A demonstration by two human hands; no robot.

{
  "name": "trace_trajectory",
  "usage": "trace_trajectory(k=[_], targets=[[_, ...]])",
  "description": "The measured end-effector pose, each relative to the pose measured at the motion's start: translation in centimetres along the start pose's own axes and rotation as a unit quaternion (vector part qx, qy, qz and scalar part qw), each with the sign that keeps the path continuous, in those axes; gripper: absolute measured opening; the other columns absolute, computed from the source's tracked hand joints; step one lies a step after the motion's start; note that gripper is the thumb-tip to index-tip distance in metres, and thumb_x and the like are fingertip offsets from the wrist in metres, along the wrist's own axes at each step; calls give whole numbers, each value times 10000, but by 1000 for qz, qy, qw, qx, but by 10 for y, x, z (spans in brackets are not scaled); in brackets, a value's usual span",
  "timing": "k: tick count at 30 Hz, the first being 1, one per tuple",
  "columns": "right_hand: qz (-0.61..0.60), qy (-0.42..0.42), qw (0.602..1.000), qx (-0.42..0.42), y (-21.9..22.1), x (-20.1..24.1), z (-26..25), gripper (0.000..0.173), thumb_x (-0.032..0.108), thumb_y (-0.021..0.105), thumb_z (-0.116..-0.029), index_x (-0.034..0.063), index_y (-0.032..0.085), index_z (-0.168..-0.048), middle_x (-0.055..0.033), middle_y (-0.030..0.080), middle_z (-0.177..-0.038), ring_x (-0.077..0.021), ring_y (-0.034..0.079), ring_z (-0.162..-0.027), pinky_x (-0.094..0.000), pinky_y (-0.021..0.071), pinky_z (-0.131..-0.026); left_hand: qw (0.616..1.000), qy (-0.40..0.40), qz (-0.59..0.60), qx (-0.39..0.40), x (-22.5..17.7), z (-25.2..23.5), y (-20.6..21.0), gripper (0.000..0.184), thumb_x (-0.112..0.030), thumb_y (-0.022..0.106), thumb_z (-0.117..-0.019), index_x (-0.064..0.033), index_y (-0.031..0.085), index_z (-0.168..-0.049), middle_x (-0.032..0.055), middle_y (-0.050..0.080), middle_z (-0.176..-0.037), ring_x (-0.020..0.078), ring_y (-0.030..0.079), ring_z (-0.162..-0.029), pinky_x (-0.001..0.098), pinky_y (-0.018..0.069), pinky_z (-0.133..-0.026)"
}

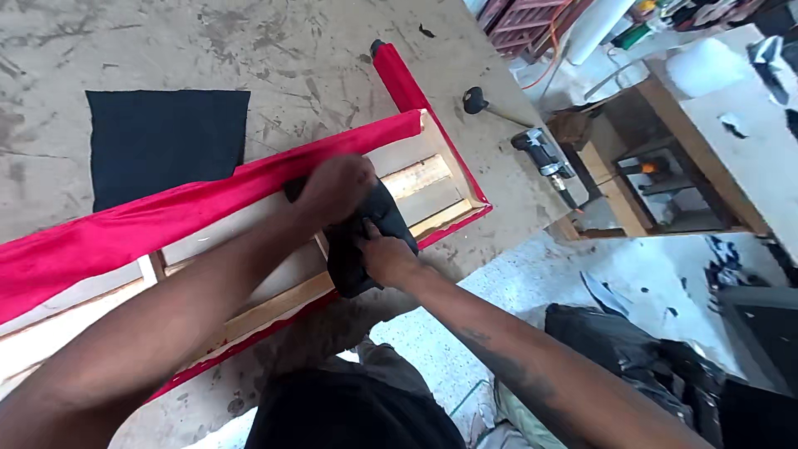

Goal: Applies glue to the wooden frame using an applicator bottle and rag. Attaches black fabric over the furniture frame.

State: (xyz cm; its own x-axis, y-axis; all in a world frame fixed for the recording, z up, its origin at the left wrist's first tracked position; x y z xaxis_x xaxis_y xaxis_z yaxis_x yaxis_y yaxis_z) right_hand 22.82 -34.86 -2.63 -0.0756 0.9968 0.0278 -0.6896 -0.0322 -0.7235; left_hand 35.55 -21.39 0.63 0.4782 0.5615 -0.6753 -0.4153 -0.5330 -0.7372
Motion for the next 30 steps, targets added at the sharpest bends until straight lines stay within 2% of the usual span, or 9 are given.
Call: trace_trajectory(k=[5, 7, 11, 14, 18, 22, 25, 27, 30], targets=[[-107, -87, 982, -126, -1, -32, 51, 290, 323, 542, -1045, 256, 690, -1284, 11, 671, -1277, -201, 677, -1098, -502, 574, -927, 965, -105, 27, 237, -25, 23, 73, 281, -228, 501, -1025, -67, 707, -1129, 145, 709, -1094, 314, 682, -1057, 584, 554, -901], [-163, -92, 964, -189, 7, -57, 73, 289, 286, 529, -1052, 261, 706, -1279, 77, 675, -1300, -102, 633, -1210, -426, 547, -1029, 954, -99, -84, 271, -25, 23, 97, 251, -166, 599, -956, -24, 697, -1139, 173, 665, -1217, 351, 655, -1133, 579, 565, -912], [-253, -23, 932, -258, 35, -97, 87, 249, 276, 567, -1030, 246, 749, -1199, 84, 688, -1276, -71, 662, -1136, -395, 582, -966, 950, -55, -178, 250, -34, 48, 116, 389, -183, 673, -928, -3, 663, -1272, 191, 429, -1557, 402, 428, -1414, 571, 495, -1048], [-333, 19, 896, -293, 46, -102, 81, 250, 290, 609, -1002, 244, 748, -1204, 72, 701, -1243, -71, 693, -1057, -359, 621, -893, 948, -26, -211, 235, -23, 59, 121, 593, -175, 575, -970, -23, 444, -1528, 137, 282, -1675, 349, 316, -1513, 525, 357, -1188], [-362, 62, 851, -376, 42, -99, 64, 316, 301, 711, -955, 167, 719, -1241, -77, 648, -1149, -201, 684, -944, -457, 621, -773, 948, -27, -216, 232, -19, 61, 133, 590, -232, 520, -995, -26, 427, -1540, 125, 273, -1684, 339, 287, -1532, 542, 326, -1197], [-357, 129, 892, -246, 31, -108, 49, 489, 521, 726, -912, 219, 688, -1295, -106, 694, -1127, -298, 696, -935, -609, 571, -794, 949, 7, -207, 239, -12, 52, 118, 557, -180, 560, -977, -120, 481, -1525, 106, 372, -1636, 332, 367, -1489, 538, 418, -1124], [-436, 121, 875, -174, 49, -115, 45, 175, 322, 729, -952, 149, 746, -976, -37, 724, -765, -202, 692, -640, -461, 609, -630, 939, 57, -205, 269, -5, 50, 115, 488, -212, 597, -961, -301, 584, -1441, 143, 378, -1621, 371, 370, -1477, 567, 449, -1078], [-479, 129, 846, -195, 52, -111, 50, 133, 249, 720, -960, 123, 758, -982, -42, 714, -753, -194, 671, -624, -429, 594, -612, 929, 92, -214, 286, 1, 51, 114, 543, -250, 647, -941, -442, 557, -1441, 182, 366, -1619, 420, 368, -1462, 596, 460, -1047], [-514, 161, 817, -205, 57, -99, 56, 245, 323, 720, -961, 88, 717, -1029, -94, 697, -875, -228, 655, -709, -453, 559, -629, 904, 101, -244, 337, -9, 47, 115, 575, -289, 670, -911, -415, 552, -1460, 253, 335, -1600, 485, 309, -1460, 651, 454, -1005]])
Point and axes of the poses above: each hand's wrist, its own z-axis away from the middle knuckle, its own y-axis out of the palm, x = y × z, the point moved 1 cm from there along -z, towards the middle knuckle
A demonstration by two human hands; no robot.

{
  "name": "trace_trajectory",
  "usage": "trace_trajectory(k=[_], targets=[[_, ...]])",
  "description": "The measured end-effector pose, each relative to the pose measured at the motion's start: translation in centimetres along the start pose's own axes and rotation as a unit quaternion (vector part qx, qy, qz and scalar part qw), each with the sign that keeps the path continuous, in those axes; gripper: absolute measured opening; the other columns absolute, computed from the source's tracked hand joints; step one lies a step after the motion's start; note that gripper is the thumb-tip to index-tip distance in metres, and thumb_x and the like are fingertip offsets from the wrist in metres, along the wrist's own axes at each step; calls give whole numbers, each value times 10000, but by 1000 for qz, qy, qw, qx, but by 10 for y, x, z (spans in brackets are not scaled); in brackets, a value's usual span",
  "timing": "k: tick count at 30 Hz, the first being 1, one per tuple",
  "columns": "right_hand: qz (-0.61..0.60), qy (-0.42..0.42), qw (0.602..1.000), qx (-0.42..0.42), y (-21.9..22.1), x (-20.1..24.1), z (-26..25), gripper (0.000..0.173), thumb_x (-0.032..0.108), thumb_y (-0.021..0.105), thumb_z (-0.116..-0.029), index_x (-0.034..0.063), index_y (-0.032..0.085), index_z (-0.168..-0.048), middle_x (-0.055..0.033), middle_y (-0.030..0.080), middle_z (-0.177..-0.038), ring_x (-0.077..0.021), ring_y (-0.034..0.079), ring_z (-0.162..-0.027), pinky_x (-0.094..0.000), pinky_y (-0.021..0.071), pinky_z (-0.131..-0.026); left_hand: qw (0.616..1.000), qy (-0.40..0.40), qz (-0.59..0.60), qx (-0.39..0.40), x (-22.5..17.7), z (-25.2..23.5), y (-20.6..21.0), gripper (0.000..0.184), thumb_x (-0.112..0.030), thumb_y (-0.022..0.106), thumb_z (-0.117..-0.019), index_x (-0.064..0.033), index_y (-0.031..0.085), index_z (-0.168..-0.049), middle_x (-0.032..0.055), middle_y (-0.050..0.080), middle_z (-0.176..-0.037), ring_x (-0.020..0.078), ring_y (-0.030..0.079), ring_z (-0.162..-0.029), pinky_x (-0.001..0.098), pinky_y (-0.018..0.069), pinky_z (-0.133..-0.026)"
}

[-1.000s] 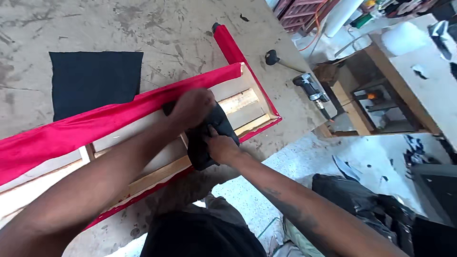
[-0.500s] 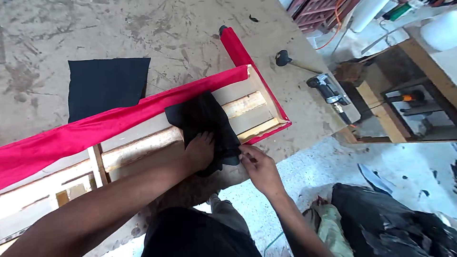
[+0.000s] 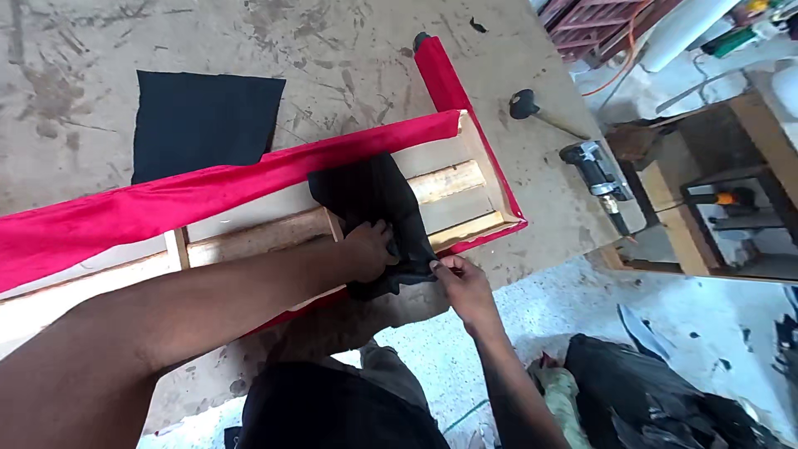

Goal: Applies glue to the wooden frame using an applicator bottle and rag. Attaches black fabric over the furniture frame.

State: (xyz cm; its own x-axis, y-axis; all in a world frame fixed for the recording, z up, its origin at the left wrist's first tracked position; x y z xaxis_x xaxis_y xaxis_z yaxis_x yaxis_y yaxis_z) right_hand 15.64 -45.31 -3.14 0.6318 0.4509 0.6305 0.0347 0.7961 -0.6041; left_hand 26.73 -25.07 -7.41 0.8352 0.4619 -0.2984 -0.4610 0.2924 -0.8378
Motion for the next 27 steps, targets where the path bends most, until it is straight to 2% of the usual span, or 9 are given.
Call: trace_trajectory(k=[3, 8, 10, 12, 14, 18, 21, 24, 27], targets=[[-63, 33, 997, 38, 14, -3, 7, 330, 350, 746, -947, 53, 687, -1078, -110, 716, -884, -222, 679, -696, -394, 587, -628, 1000, -19, 14, 4, -5, -4, -5, 581, -298, 663, -895, -419, 561, -1454, 219, 338, -1605, 486, 301, -1454, 659, 458, -977], [-143, 27, 989, -39, 3, 1, 8, 238, 177, 716, -967, 29, 679, -784, -69, 580, -616, -146, 504, -505, -306, 446, -496, 999, -36, 30, 3, -9, -5, -9, 594, -312, 682, -886, -411, 559, -1459, 197, 308, -1618, 476, 283, -1452, 660, 441, -985], [-154, 55, 985, -53, 10, 1, 13, 226, 208, 690, -994, 16, 677, -875, -86, 613, -656, -151, 542, -510, -301, 485, -491, 999, -34, 32, 17, -12, -4, -10, 584, -293, 672, -904, -393, 555, -1467, 205, 295, -1621, 489, 279, -1446, 674, 436, -987], [-149, 106, 983, -2, 23, 3, 22, 337, 342, 603, -1045, 16, 669, -1100, -88, 685, -796, -139, 583, -552, -285, 501, -503, 998, -36, 30, 34, -14, -3, -14, 565, -252, 675, -918, -358, 568, -1463, 229, 276, -1626, 519, 267, -1445, 698, 432, -984], [-142, 131, 980, 38, 41, 9, 35, 443, 429, 525, -1066, 21, 679, -1140, -62, 699, -843, -122, 575, -556, -272, 472, -489, 998, -38, 30, 28, -13, -4, -13, 495, -233, 664, -934, -323, 614, -1419, 234, 284, -1621, 528, 269, -1444, 703, 438, -972], [-100, 30, 994, 30, 79, 6, 47, 294, 332, 713, -964, 43, 758, -933, -45, 710, -797, -139, 644, -661, -333, 558, -629, 997, -40, 44, -46, -11, -2, 0, 418, -187, 597, -993, -351, 644, -1374, 237, 378, -1563, 512, 330, -1425, 671, 466, -978], [-163, -9, 987, -1, 90, 2, 50, 248, 189, 710, -935, 57, 684, -727, -13, 628, -668, -101, 572, -612, -291, 487, -590, 995, -52, 57, -57, -8, -2, -3, 406, -227, 628, -981, -333, 651, -1372, 215, 430, -1523, 474, 379, -1403, 622, 491, -984], [-287, 53, 954, 64, 86, 7, 64, 193, 145, 628, -989, -4, 711, -897, -56, 659, -766, -131, 619, -670, -283, 525, -584, 995, -20, 84, -44, 7, 3, -5, 350, -321, 614, -995, -236, 689, -1326, 159, 494, -1505, 422, 434, -1393, 596, 515, -998], [-324, 97, 936, 95, 78, 0, 64, 249, 215, 609, -1013, -13, 686, -1074, -100, 699, -881, -187, 678, -747, -352, 581, -609, 995, 59, 56, -60, 8, 16, -8, 299, -345, 612, -981, -123, 755, -1121, 97, 606, -1378, 353, 523, -1315, 572, 493, -1038]])
Point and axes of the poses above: each hand's wrist, its own z-axis away from the middle knuckle, its own y-axis out of the palm, x = y × z, the point moved 1 cm from there along -z, towards the middle knuckle
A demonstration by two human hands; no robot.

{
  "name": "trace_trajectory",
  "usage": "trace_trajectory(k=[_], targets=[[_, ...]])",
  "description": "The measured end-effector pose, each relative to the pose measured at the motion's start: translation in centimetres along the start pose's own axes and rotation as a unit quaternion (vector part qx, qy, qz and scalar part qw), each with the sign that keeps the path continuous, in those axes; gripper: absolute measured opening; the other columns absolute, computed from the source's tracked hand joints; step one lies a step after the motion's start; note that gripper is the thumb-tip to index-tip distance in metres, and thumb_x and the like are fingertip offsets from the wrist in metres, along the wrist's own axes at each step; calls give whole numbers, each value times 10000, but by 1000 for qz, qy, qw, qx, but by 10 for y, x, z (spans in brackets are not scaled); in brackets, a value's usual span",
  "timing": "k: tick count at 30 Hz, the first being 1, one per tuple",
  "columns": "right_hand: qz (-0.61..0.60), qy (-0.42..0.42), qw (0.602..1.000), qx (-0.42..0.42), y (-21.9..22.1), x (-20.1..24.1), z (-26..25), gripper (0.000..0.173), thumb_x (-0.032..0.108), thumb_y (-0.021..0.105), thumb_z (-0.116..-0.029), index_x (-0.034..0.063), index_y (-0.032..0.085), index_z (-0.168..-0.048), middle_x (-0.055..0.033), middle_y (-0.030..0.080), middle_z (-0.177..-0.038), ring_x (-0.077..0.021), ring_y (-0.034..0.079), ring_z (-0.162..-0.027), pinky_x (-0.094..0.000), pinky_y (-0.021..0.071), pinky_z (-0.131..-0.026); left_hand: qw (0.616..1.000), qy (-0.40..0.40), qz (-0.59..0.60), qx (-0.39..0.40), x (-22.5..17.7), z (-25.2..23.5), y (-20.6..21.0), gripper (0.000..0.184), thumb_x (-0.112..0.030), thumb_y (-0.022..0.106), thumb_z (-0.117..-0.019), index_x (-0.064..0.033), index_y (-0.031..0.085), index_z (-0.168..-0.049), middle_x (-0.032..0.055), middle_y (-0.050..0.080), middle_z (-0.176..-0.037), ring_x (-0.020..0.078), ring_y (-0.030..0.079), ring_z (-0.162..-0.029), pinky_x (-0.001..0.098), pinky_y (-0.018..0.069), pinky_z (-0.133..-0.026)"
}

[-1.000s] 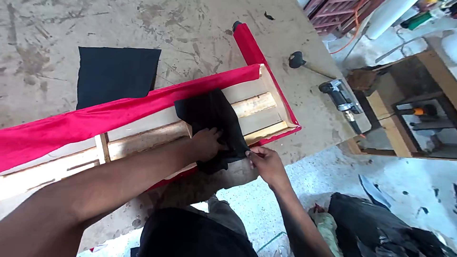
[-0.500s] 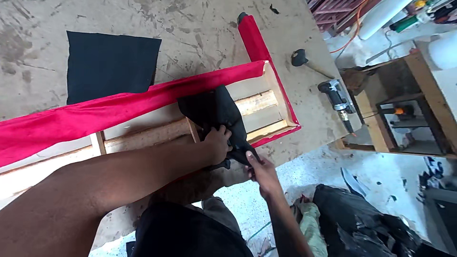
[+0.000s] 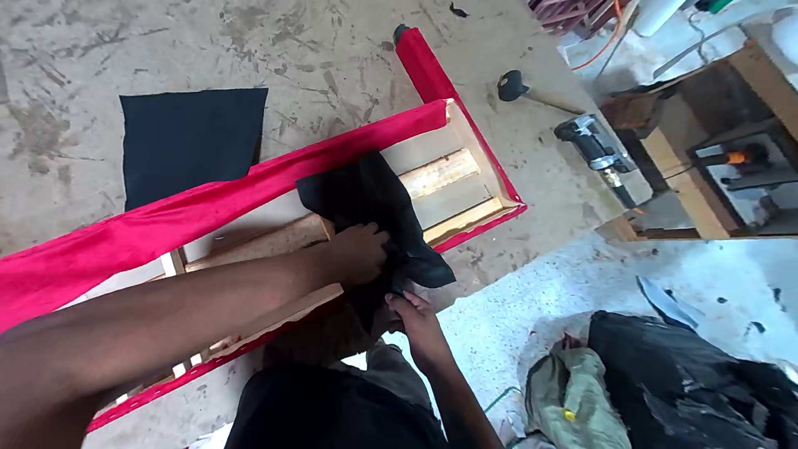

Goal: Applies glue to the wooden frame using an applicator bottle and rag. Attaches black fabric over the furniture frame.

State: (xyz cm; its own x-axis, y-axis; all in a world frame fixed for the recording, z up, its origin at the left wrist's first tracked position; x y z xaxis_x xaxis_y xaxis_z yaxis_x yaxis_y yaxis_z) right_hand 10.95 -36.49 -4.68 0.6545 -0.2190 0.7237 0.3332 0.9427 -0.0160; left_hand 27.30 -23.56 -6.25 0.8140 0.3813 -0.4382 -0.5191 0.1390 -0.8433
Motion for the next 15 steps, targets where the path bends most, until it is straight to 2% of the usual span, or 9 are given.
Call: trace_trajectory(k=[2, 4, 7, 8, 10, 11, 12, 14, 15], targets=[[4, 21, 1000, -21, -6, 0, -4, 353, 322, 645, -1013, 14, 631, -1187, -133, 714, -1017, -238, 713, -836, -399, 604, -635, 999, 34, -16, 22, -9, 5, 5, 304, -360, 625, -962, -91, 743, -1041, 80, 655, -1275, 313, 575, -1239, 553, 482, -1024], [30, 5, 999, -12, -8, 3, -12, 511, 382, 695, -967, 47, 579, -1334, -137, 702, -1167, -254, 726, -934, -417, 623, -695, 996, 10, -21, 82, -13, 0, 0, 355, -410, 633, -947, -79, 733, -1025, 70, 651, -1271, 301, 574, -1227, 539, 480, -1018], [100, -54, 994, 9, -12, -1, -21, 572, 445, 734, -902, 95, 630, -1343, -65, 707, -1216, -149, 690, -1090, -385, 595, -940, 991, -13, -2, 133, -15, -10, -12, 337, -444, 653, -921, -140, 765, -1014, 47, 671, -1243, 282, 592, -1211, 542, 491, -1015], [96, -55, 994, 13, -14, 0, -23, 472, 397, 728, -918, 86, 680, -1269, -57, 732, -1147, -140, 702, -1047, -383, 597, -925, 991, -14, 15, 135, -14, -11, -16, 313, -418, 653, -917, -167, 769, -1063, 44, 668, -1244, 279, 588, -1216, 547, 490, -1016], [95, -28, 995, 31, -24, 3, -26, 319, 340, 679, -968, 67, 725, -1125, -53, 740, -968, -143, 709, -846, -366, 608, -777, 992, -18, 40, 118, -12, -11, -18, 291, -325, 640, -936, -199, 756, -1171, 37, 678, -1253, 273, 587, -1236, 541, 481, -1048], [110, -17, 993, 38, -32, 1, -27, 319, 358, 656, -983, 68, 727, -1095, -57, 725, -906, -157, 693, -763, -375, 601, -711, 992, -9, 34, 119, -13, -12, -17, 277, -288, 625, -954, -194, 753, -1182, 37, 671, -1259, 274, 578, -1238, 533, 469, -1052], [141, -11, 989, 37, -42, 0, -28, 355, 407, 644, -981, 87, 727, -1110, -55, 725, -914, -166, 696, -771, -399, 601, -722, 991, -7, 28, 128, -15, -15, -16, 270, -277, 608, -963, -195, 752, -1177, 30, 659, -1262, 263, 567, -1240, 515, 455, -1055], [211, -16, 977, -4, -55, 9, -21, 558, 584, 664, -907, 149, 696, -1255, -38, 727, -1135, -182, 702, -1020, -470, 584, -905, 989, -16, 16, 146, -17, -18, -18, 288, -300, 602, -963, -217, 760, -1188, 23, 630, -1306, 250, 544, -1265, 492, 448, -1075], [234, -30, 971, -30, -56, 20, -18, 655, 661, 663, -861, 159, 674, -1280, -40, 707, -1200, -200, 682, -1096, -498, 566, -943, 989, -27, 25, 142, -17, -18, -21, 284, -288, 603, -965, -199, 760, -1185, 36, 617, -1324, 254, 536, -1274, 492, 448, -1079]])
Point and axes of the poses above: each hand's wrist, its own z-axis away from the middle knuckle, its own y-axis out of the palm, x = y × z, the point moved 1 cm from there along -z, towards the middle knuckle
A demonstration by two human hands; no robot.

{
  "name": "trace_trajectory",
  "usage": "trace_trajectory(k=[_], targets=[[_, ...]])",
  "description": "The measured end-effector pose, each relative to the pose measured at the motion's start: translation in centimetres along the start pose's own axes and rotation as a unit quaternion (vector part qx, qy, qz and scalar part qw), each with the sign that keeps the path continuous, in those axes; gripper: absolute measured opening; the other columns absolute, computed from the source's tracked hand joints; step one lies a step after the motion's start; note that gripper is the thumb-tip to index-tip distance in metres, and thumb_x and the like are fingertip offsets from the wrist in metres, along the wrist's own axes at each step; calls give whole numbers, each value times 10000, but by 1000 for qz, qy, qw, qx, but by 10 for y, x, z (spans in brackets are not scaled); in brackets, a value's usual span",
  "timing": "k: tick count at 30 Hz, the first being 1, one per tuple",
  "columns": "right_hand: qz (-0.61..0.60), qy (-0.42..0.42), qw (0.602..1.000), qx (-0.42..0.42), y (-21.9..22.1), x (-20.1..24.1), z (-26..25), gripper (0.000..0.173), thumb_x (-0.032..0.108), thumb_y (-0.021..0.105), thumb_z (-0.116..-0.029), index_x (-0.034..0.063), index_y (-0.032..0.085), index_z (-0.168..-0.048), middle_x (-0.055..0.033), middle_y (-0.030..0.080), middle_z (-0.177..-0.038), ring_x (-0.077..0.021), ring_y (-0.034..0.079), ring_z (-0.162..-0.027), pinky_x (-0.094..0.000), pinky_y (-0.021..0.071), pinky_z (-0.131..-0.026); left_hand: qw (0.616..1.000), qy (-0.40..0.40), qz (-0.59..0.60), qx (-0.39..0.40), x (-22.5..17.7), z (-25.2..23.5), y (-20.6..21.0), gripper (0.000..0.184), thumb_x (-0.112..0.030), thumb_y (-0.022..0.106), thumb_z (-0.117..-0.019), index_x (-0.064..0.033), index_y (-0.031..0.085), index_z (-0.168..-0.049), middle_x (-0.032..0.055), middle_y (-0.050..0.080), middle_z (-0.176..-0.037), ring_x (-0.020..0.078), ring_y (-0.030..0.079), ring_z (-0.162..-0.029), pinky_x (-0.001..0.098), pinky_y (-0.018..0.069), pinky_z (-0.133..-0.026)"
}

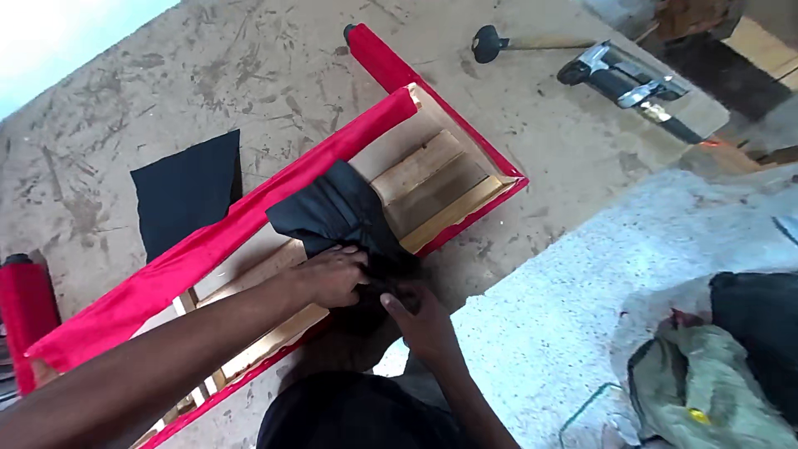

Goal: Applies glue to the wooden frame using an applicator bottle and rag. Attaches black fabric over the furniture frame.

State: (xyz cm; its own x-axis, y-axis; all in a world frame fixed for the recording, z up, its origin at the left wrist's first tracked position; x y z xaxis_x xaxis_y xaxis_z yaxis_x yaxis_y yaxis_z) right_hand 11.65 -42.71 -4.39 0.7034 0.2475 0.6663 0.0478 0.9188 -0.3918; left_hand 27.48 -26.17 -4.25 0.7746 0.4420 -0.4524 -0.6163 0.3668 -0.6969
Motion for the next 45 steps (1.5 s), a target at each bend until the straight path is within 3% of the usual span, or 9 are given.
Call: trace_trajectory(k=[6, 13, 18, 24, 27, 30, 36, 41, 45], targets=[[55, -30, 997, -34, -1, 17, -21, 424, 528, 642, -912, 171, 787, -1088, -37, 749, -974, -211, 715, -944, -522, 575, -854, 962, -210, 160, -62, -19, -15, -21, 231, -208, 540, -1031, -126, 735, -1124, 90, 724, -1102, 269, 692, -1060, 533, 561, -939], [-136, -33, 990, 13, -21, -21, -7, 480, 473, 678, -936, 95, 697, -1230, -27, 735, -1086, -139, 712, -974, -370, 614, -860, 944, -191, 270, 26, -13, -43, -16, 283, -216, 530, -1037, -106, 694, -1239, 147, 714, -1084, 316, 688, -1008, 604, 545, -891], [-150, -106, 983, -23, -59, 3, -39, 408, 395, 519, -1038, 21, 680, -1062, -55, 687, -836, -182, 661, -690, -360, 575, -627, 932, -176, 299, 103, -30, -31, -31, 271, -189, 571, -1019, -10, 661, -1202, 208, 676, -1077, 356, 653, -996, 605, 513, -851], [35, -374, 927, 3, -101, 74, -87, 212, 330, 596, -1005, 195, 735, -1089, 69, 715, -873, -51, 686, -738, -294, 614, -636, 908, -293, 216, -206, -89, 0, -19, 409, -186, 495, -999, -146, 641, -1378, 94, 690, -1317, 291, 580, -1331, 588, 279, -1231], [164, -495, 833, 185, -99, 121, -97, 275, 130, 545, -993, 183, 748, -1171, 17, 738, -1077, -104, 713, -933, -343, 629, -802, 705, -425, 279, -495, -101, 36, 29, 290, -212, 563, -998, -113, 714, -1226, 38, 715, -1229, 174, 654, -1205, 431, 524, -1076], [354, -517, 668, 402, -58, 150, -101, 321, 17, 497, -994, 116, 691, -1231, -100, 698, -1207, -263, 666, -1157, -452, 555, -989, 536, -532, 411, -511, -94, 43, 66, 525, -456, 693, -933, -91, 627, -1303, 51, 701, -1189, 169, 705, -1052, 398, 624, -863], [556, -543, 399, 487, 14, 140, -131, 263, 25, 482, -1025, 65, 686, -1185, -178, 623, -1251, -389, 567, -1216, -580, 462, -1026, 517, -578, 481, -409, -76, 28, 73, 427, -471, 737, -898, -157, 726, -1188, -4, 752, -1024, 137, 720, -951, 424, 594, -914], [550, -574, 306, 523, 17, 147, -156, 410, -8, 548, -975, 171, 655, -1328, -113, 578, -1301, -337, 539, -1246, -566, 480, -1010, 433, -507, 539, -514, -79, 35, 80, 148, -309, 748, -931, -163, 743, -956, -46, 734, -794, 89, 707, -720, 320, 620, -702], [543, -594, 280, 524, 21, 144, -160, 447, 22, 569, -970, 239, 649, -1353, -87, 586, -1290, -314, 544, -1230, -538, 492, -991, 424, -480, 584, -499, -94, 28, 84, 433, -428, 790, -878, -122, 681, -1163, -11, 756, -965, 114, 737, -897, 368, 636, -838]])
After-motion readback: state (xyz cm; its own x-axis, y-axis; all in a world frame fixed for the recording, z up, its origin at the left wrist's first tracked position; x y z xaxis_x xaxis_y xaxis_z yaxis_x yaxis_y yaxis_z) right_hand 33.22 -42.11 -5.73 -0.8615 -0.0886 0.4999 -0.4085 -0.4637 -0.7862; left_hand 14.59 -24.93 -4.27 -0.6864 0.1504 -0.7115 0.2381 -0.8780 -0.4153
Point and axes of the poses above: each hand's wrist, its own z-axis away from the middle knuckle, its own y-axis out of the palm, x = y × z, the point moved 1 cm from there along -z, towards the middle knuckle
